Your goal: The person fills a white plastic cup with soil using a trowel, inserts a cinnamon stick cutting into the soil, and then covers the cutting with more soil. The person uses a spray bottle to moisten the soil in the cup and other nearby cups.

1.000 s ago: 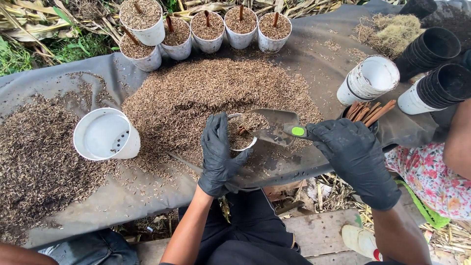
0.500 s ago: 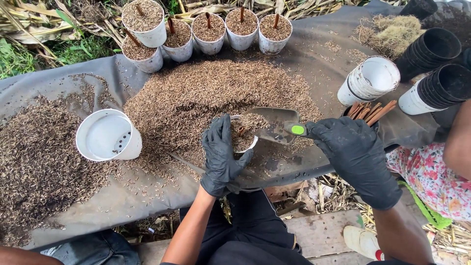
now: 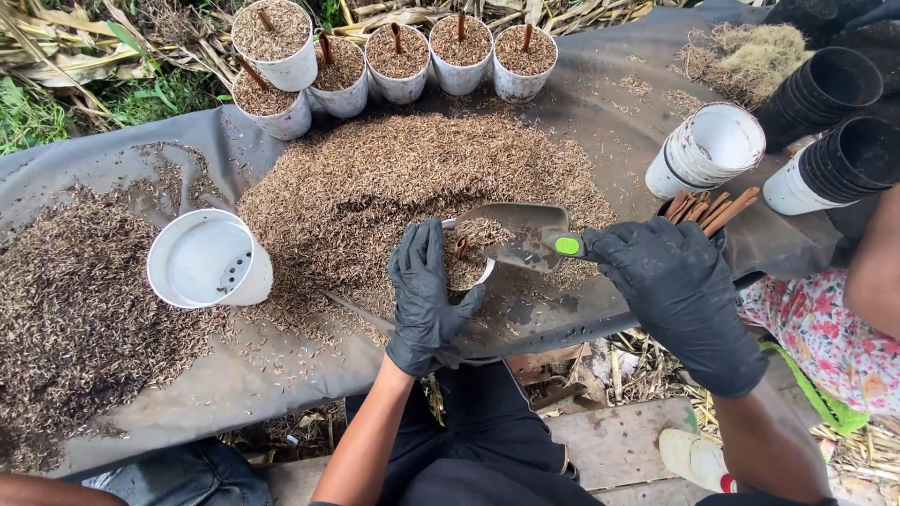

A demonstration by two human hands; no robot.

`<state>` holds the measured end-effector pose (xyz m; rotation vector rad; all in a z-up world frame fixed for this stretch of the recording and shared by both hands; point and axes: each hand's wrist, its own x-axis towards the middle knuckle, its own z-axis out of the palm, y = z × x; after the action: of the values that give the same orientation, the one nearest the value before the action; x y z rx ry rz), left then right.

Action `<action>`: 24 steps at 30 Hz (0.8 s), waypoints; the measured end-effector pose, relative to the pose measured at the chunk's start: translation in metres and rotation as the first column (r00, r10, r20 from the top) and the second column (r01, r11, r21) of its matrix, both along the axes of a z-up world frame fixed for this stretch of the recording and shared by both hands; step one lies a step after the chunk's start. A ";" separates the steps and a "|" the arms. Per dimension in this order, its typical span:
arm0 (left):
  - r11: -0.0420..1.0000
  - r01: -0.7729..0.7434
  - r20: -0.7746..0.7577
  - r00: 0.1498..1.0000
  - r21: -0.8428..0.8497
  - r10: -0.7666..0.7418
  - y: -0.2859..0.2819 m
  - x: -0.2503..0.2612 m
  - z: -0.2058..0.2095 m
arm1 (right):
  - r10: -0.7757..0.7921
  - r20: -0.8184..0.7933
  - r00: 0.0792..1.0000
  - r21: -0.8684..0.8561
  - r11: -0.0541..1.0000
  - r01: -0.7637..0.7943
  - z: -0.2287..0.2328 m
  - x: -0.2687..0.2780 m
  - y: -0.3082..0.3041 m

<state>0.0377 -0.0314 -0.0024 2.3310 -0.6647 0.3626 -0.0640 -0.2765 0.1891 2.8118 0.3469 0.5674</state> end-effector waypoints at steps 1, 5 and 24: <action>1.000 0.002 0.000 1.000 0.000 -0.002 0.001 0.000 0.002 | -0.002 0.000 1.000 0.000 1.000 0.002 0.001 0.001 0.000; 0.999 0.001 0.061 0.998 -0.052 0.003 0.003 0.001 0.002 | -0.004 0.032 0.999 -0.286 0.958 0.013 0.005 0.003 0.005; 0.990 0.080 -0.072 0.993 -0.113 -0.088 0.006 0.011 -0.003 | -0.095 -0.162 0.982 0.226 0.965 0.131 -0.033 -0.006 0.002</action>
<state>0.0489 -0.0258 -0.0056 2.1937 -0.6861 0.2631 -0.0700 -0.2746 0.1563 3.0885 0.1529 0.3953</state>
